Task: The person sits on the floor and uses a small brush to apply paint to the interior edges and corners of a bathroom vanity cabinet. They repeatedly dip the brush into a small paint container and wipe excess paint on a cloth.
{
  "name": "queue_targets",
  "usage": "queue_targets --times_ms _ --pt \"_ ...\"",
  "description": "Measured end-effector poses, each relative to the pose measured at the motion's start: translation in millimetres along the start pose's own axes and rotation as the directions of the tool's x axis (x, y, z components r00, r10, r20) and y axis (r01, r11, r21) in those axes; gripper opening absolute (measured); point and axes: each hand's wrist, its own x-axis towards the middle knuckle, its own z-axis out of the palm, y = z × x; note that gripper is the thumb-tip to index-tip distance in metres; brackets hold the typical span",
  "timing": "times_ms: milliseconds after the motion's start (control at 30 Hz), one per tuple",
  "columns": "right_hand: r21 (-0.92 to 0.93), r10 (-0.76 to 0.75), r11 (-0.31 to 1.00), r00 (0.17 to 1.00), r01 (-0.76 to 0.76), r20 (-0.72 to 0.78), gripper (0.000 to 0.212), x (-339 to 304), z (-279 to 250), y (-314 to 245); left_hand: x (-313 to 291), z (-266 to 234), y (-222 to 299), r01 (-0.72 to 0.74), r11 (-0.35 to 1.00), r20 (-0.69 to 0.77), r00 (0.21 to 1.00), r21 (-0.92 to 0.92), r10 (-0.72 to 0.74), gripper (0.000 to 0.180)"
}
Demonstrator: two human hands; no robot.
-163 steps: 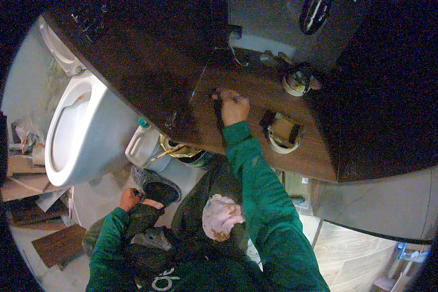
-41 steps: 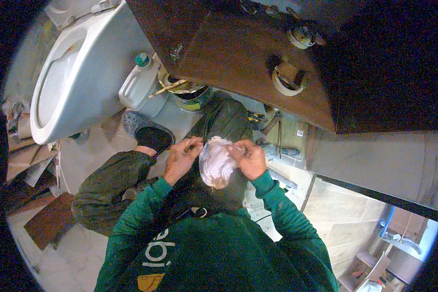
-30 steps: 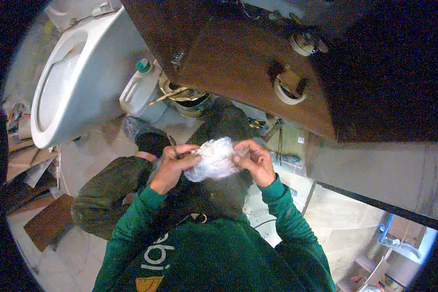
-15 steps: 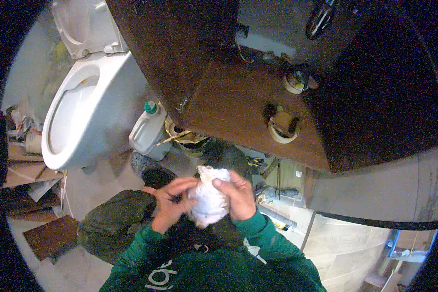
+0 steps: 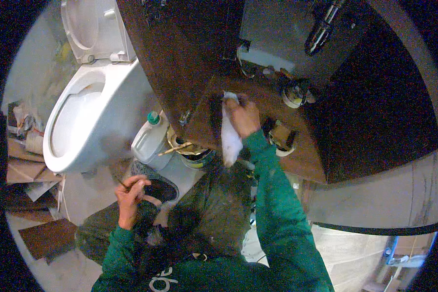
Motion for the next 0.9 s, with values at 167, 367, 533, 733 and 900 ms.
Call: queue_targets --times_ms 167,367,533,733,900 --pt "-0.735 -0.238 0.647 0.969 0.204 0.059 0.037 70 27 27 -1 -29 -11 0.022 0.975 -0.108 0.994 0.219 0.002 0.020" --pt "-0.779 -0.158 0.592 0.978 0.206 0.139 0.034 77 52 43 -5 -42 -42 0.138 0.946 -0.183 0.979 0.295 -0.086 0.019" --pt "-0.757 -0.287 0.581 0.945 0.301 0.155 0.032 77 50 59 -1 -42 -48 0.162 0.974 -0.154 0.978 0.158 -0.138 0.017" --pt "-0.715 -0.432 0.614 0.901 0.335 0.052 0.032 122 63 69 3 -40 -45 0.180 0.967 -0.163 0.975 0.183 -0.151 0.016" --pt "-0.737 -0.312 0.622 0.947 0.266 0.078 0.027 140 69 68 3 -44 -49 0.173 0.963 -0.148 0.978 0.205 -0.145 0.017"
